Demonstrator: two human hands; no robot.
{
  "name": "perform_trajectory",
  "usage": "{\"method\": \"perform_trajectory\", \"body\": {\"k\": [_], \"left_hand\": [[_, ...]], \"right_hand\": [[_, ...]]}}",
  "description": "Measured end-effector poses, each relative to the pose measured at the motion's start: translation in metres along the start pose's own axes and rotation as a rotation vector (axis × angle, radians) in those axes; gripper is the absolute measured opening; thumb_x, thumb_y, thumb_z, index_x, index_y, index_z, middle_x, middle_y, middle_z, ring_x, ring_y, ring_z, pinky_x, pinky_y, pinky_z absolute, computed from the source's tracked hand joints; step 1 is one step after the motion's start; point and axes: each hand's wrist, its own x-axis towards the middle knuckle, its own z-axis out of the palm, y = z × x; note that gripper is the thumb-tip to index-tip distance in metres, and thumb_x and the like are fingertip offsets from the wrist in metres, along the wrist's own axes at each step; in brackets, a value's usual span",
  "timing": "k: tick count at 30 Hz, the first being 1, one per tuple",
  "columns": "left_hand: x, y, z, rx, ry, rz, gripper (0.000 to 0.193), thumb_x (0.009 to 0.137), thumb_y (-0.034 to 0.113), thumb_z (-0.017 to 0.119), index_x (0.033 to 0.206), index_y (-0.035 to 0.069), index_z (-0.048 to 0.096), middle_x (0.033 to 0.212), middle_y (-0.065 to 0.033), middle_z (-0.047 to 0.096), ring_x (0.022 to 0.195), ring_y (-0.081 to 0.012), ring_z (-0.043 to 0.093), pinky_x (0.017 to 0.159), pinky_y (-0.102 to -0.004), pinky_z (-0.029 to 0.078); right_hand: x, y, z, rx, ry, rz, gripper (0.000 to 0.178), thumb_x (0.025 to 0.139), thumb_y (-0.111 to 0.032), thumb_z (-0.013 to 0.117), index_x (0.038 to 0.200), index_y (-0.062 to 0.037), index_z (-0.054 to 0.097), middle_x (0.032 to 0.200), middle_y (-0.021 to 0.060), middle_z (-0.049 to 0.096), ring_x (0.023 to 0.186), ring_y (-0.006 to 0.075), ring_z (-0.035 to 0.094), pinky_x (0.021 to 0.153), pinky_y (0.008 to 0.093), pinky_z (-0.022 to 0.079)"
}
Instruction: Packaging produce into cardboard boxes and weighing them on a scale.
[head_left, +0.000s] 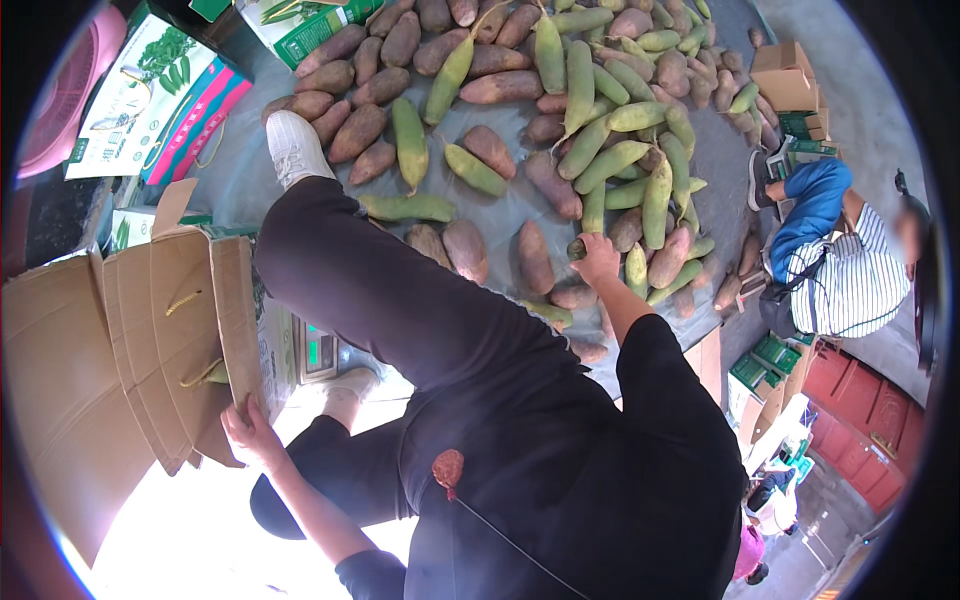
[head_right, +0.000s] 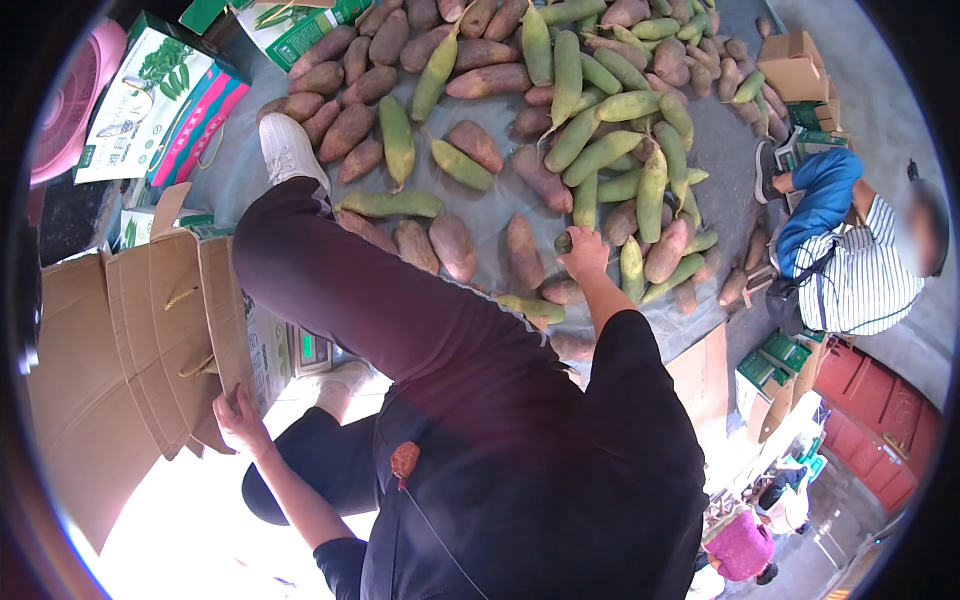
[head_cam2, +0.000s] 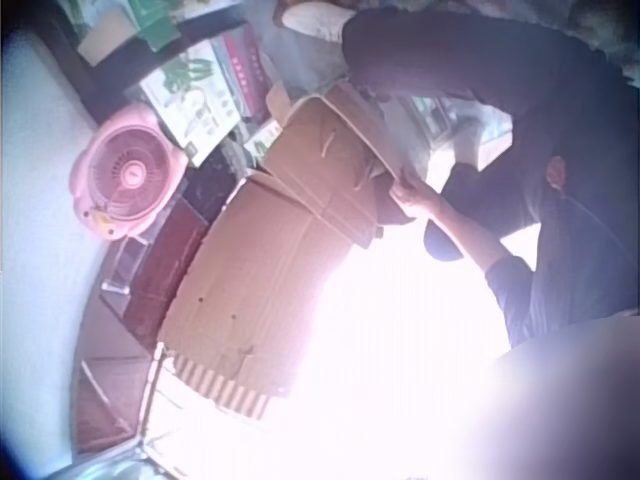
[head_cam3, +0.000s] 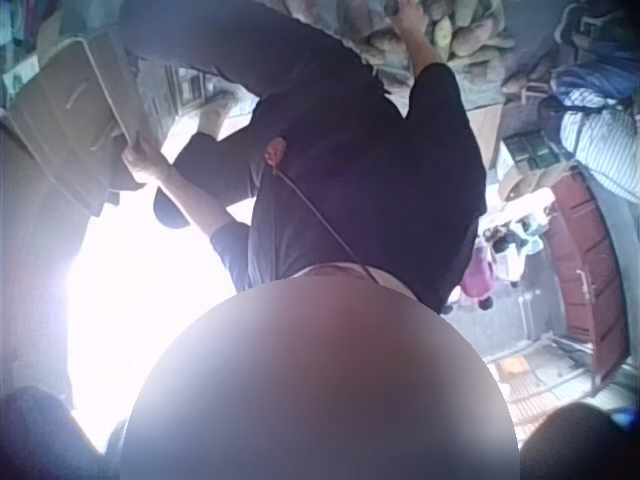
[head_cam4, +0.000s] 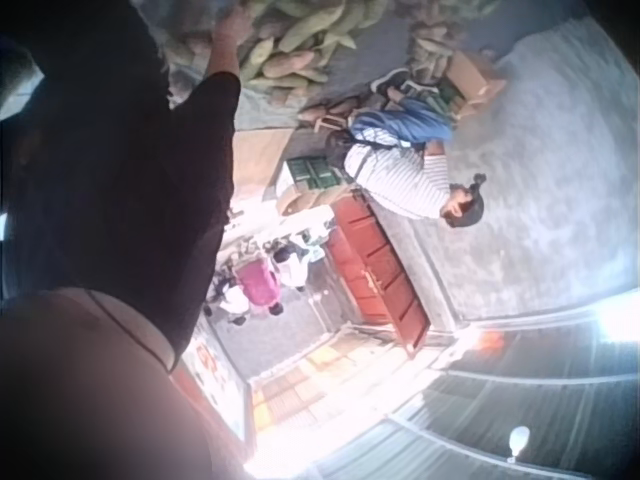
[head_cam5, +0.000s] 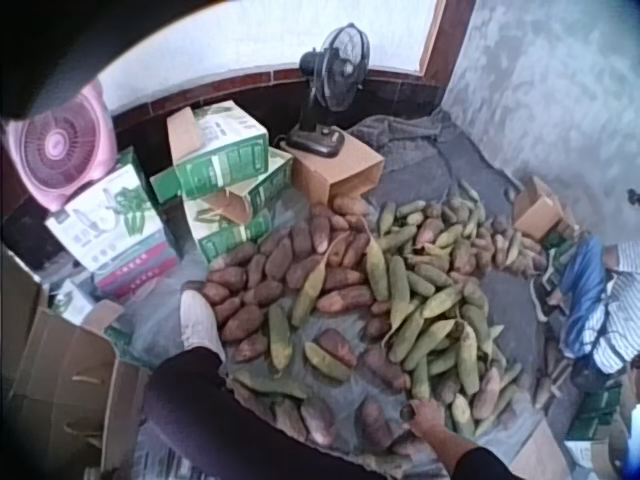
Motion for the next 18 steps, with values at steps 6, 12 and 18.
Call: {"method": "perform_trajectory", "body": {"k": [6, 12, 18], "left_hand": [[0.001, -0.002, 0.0, 0.006, -0.01, -0.004, 0.022, 0.081, 0.021, 0.064, 0.089, 0.002, 0.057, 0.085, -0.0114, 0.058, 0.077, -0.0305, 0.059, 0.065, -0.0388, 0.047], [-0.001, 0.001, -0.001, -0.094, 0.052, 0.046, 0.015, 0.08, 0.017, 0.064, 0.085, 0.004, 0.058, 0.081, -0.0081, 0.057, 0.069, -0.0256, 0.058, 0.059, -0.0358, 0.046], [0.003, 0.008, -0.009, -0.098, -0.024, 0.028, 0.014, 0.078, 0.014, 0.063, 0.088, 0.005, 0.06, 0.085, -0.009, 0.059, 0.076, -0.0272, 0.061, 0.066, -0.0361, 0.048]], "right_hand": [[0.004, 0.006, -0.003, 0.255, 0.112, 0.085, 0.058, 0.065, -0.03, 0.077, 0.118, -0.0197, 0.053, 0.118, 0.0027, 0.051, 0.114, 0.0238, 0.046, 0.09, 0.0429, 0.041], [0.02, 0.001, -0.008, 0.462, 0.196, 0.049, 0.057, 0.066, -0.03, 0.076, 0.117, -0.0195, 0.053, 0.117, 0.0066, 0.051, 0.111, 0.0289, 0.048, 0.088, 0.0459, 0.042], [0.052, -0.019, -0.024, 1.261, 0.311, -0.161, 0.054, 0.068, -0.011, 0.077, 0.114, -0.0007, 0.051, 0.104, 0.007, 0.053, 0.094, 0.0175, 0.054, 0.082, 0.0308, 0.045]]}}
